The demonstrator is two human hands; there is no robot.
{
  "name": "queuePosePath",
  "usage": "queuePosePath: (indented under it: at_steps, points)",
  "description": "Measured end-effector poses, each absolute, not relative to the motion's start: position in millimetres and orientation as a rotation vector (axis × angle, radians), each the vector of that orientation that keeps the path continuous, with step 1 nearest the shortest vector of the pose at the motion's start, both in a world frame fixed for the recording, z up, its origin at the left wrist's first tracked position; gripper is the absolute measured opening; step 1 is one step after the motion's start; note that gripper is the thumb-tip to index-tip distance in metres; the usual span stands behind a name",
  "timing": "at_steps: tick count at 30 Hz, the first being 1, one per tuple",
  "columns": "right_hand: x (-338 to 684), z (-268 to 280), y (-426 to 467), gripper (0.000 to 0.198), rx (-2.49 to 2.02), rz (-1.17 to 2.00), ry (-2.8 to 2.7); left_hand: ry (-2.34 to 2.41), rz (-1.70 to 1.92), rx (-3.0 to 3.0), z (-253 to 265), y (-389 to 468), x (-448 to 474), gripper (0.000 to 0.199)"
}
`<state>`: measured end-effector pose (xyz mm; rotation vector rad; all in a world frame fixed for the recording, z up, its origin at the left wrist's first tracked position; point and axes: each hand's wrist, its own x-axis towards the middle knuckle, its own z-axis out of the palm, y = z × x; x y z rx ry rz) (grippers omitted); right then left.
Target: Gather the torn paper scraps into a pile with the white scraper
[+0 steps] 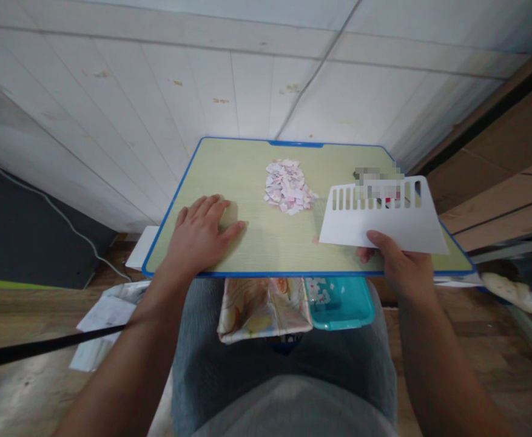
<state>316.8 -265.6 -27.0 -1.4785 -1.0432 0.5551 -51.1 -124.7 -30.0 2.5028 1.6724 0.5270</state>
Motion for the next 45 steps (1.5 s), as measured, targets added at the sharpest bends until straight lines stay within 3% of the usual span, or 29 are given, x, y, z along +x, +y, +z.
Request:
queuePosePath:
  at_steps: [17, 25, 45]
  points:
    - [303, -22, -269, 0.044, -1.541, 0.492, -1.172, 1.649, 0.527, 2.482, -29, -123, -51, 0.058]
    - [266, -15, -266, 0.048, -1.444, 0.687, -1.252, 1.664, 0.545, 2.467, -28, -126, -47, 0.058]
    - [259, -13, -261, 0.051, -1.423, 0.641, -1.261, 1.661, 0.557, 2.474, -31, -127, -47, 0.059]
